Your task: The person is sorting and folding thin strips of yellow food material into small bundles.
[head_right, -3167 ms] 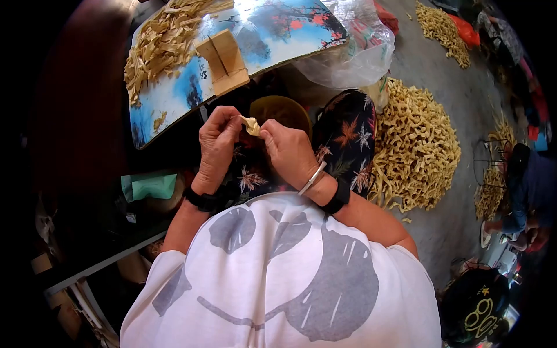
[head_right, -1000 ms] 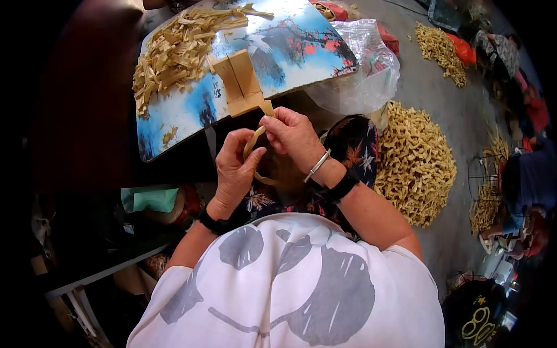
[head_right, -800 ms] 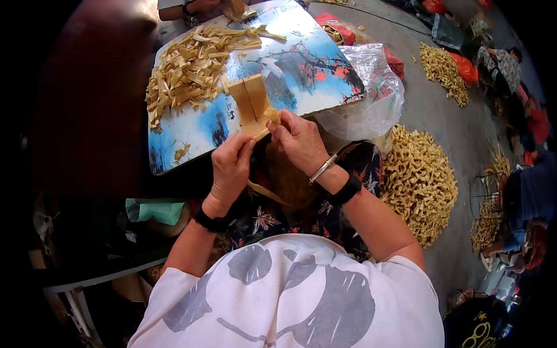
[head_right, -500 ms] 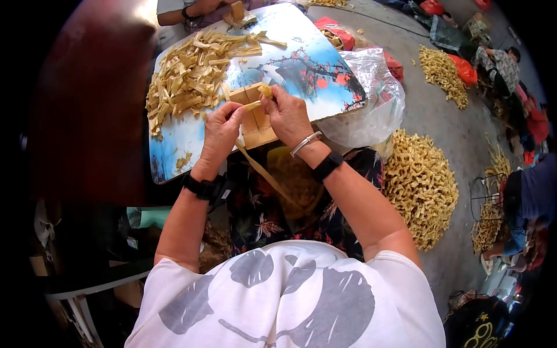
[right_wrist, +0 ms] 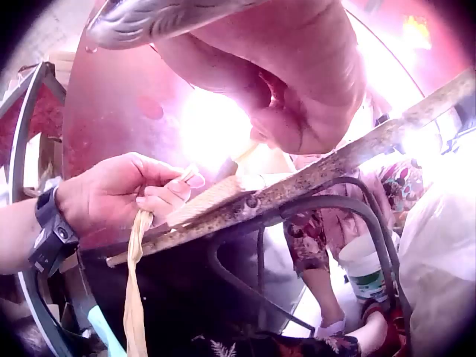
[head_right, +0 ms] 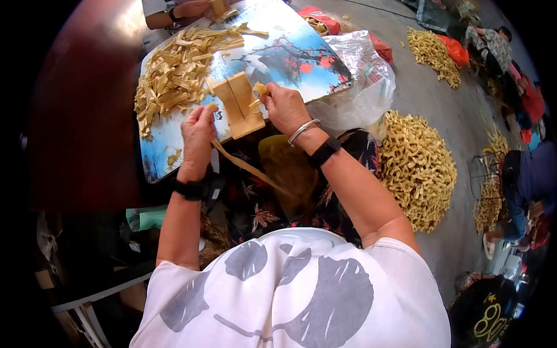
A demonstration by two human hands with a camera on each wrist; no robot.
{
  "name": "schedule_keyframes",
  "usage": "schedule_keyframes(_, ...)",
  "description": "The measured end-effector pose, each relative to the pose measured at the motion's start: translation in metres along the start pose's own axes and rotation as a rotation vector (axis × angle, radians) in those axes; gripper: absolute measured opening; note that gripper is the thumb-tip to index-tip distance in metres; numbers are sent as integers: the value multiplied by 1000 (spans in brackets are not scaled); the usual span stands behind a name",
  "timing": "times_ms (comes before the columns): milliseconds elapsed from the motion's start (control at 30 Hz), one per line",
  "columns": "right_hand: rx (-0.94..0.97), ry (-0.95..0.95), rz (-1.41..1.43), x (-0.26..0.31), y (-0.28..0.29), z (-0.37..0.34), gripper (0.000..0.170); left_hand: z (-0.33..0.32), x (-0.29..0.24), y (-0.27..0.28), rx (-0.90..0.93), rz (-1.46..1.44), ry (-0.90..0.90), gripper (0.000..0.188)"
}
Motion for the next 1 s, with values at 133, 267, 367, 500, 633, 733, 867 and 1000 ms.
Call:
schedule_keyframes(133,137,-47,255,0,9,-44,15,-43,-14,-12,197,-423,64,14)
schedule_keyframes(267,96,19,128,7,3,-85,29,-76,-22,-28,221,-199,40,12)
schedule_keyframes(367,221,-47,157,42,-1,-96,38,-90,-28,-48,225,-177,6,9)
schedule_keyframes(500,96,206,95,56,-24,-95,22,-100,-31,-74,144,-217,-80,7)
schedule_keyframes(633,68,128,282,54,-8,-98,14,-114,-7,-62,124,-204,92,18)
schedule_keyframes(733,59,110,401,65,3,-112,15,-138,26,-79,345,-529,585,50)
schedule_keyframes(867,149,53,463,61,-12,-138,15,-136,50,-89,472,-796,672,26)
schedule_keyframes(1000,126,92,313,56,-15,-161,11,-130,34,-98,652,-302,564,14)
Point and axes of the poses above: each hand's wrist, its own z-axis towards the middle knuckle, its own y-axis out of the back of the hand, x = y × z, the point moved 3 cm from there along z, towards the middle knuckle, and after that the axes turned 14 degrees about x, right-handed, at the moved point
